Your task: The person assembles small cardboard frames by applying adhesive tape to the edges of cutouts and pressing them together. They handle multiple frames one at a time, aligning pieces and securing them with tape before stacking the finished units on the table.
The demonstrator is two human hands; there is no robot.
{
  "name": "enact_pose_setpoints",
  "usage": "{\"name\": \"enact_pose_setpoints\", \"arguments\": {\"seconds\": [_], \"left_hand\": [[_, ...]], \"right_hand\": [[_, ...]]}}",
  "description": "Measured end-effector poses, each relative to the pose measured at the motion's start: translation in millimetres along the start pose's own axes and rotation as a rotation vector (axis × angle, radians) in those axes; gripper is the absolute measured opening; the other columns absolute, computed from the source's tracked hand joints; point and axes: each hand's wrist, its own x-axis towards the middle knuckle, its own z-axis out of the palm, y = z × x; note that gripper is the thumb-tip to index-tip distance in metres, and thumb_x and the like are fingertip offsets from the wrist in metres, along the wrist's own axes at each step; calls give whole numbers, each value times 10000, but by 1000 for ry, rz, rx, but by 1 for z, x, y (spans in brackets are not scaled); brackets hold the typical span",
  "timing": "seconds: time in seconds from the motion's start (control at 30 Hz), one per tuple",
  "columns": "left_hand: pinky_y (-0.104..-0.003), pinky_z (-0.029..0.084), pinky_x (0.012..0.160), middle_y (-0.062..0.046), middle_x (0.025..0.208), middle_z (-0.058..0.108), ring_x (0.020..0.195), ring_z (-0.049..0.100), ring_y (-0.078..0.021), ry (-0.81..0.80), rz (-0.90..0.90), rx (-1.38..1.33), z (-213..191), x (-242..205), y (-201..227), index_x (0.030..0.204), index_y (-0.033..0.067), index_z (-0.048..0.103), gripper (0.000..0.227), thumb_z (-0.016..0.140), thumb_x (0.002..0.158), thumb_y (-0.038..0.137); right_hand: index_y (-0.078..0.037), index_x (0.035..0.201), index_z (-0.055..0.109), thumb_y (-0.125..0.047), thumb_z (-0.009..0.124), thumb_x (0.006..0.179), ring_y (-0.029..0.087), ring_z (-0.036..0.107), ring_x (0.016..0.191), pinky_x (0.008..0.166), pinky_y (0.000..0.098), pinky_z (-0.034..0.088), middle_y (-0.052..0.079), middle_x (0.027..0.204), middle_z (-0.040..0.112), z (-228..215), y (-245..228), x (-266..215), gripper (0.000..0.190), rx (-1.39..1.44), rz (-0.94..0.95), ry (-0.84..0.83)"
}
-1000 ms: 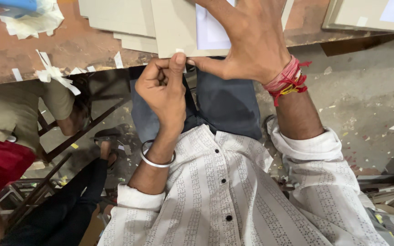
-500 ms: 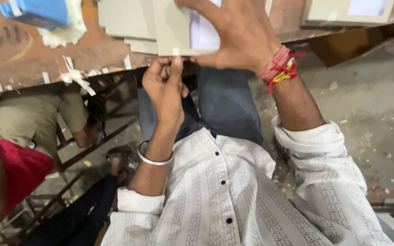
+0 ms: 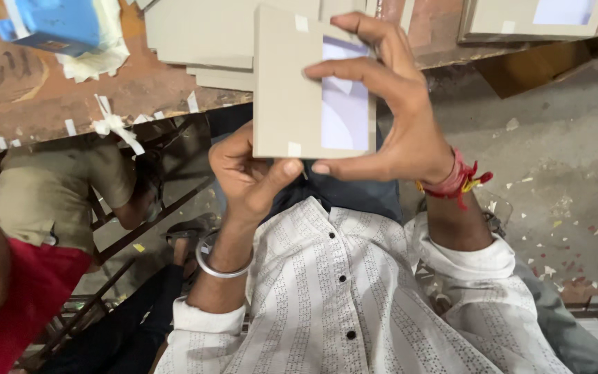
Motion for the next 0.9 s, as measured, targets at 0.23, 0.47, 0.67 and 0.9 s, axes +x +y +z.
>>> {"name": "enact_pose_setpoints", "arguments": {"seconds": [0.23,0.47,0.67,0.9], "left_hand": [[-197,472,624,-26,883,707,716,637,-70,-201,138,190,-10,13,1,897,-7,730,331,903,824,265],[-199,417,585,4,752,687,647,594,-51,142,97,252,-16,6,-13,901,-36,736,275,872,929,200],[-225,474,673,-20,982,691,797,619,-42,212,124,-9,2,6,-3,1053,46,622,441,673,991,480],[-205,387,562,-29,817,565,653,492,-49,280,88,161,16,29,3,1107,-17,591,283,725,1067,229]], "right_hand": [[-71,1321,681,-396,938,669,301,464,1416,1181,451,391,175,1550,428,15,3,-19,772,305,96,-11],[-68,1347,663,-445,930,725,313,480,1415,1212,467,415,206,1569,440,34,2,-28,775,696,160,-128],[-93,1338,667,-439,954,665,357,422,1439,1200,475,366,208,1574,370,31,0,-15,809,228,35,104],[-129,1376,680,-469,1013,768,451,332,1522,1245,518,336,273,1587,302,45,-16,0,772,-253,131,288]]}}
